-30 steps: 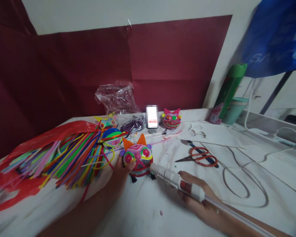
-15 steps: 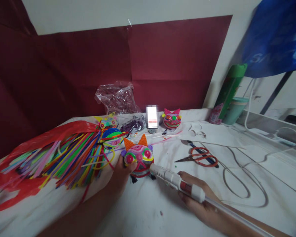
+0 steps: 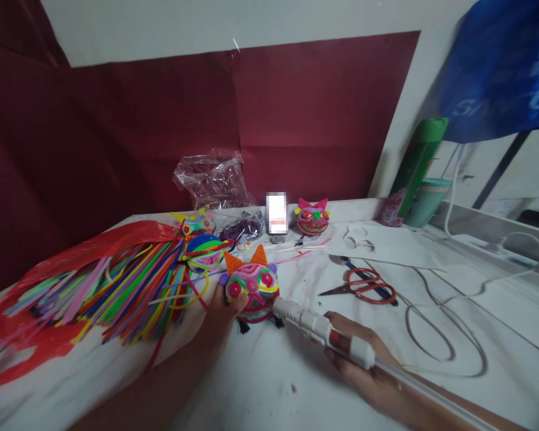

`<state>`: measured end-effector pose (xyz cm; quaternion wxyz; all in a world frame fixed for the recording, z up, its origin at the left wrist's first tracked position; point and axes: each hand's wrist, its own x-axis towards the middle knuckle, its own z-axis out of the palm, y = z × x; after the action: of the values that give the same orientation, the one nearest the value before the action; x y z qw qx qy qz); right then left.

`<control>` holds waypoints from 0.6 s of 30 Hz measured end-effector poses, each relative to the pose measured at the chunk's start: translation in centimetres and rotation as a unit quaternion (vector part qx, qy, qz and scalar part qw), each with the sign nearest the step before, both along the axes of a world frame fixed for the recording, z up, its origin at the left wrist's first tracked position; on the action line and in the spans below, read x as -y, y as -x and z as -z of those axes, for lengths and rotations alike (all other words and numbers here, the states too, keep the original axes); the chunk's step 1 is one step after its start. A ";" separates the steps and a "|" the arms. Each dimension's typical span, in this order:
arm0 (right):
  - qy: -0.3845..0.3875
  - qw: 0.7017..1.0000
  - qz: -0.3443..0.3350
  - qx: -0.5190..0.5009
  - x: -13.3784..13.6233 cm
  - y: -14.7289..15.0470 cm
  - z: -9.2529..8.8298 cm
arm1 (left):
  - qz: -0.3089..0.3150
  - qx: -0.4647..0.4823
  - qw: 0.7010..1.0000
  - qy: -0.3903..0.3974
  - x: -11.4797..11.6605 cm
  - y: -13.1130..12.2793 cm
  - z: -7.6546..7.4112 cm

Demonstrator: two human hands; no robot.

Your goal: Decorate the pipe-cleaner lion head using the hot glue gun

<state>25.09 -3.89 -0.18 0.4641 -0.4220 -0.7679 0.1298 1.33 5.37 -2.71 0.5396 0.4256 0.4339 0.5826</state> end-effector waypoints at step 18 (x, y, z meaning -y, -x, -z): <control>0.016 0.999 0.026 0.027 -0.3 -0.4 0.4 | -0.006 0.027 0.999 0.019 0.5 -0.1 -0.8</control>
<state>25.45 -3.64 -0.59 0.4398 -0.4526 -0.7666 0.1189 1.41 4.92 -1.95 0.5556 0.3973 0.4324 0.5886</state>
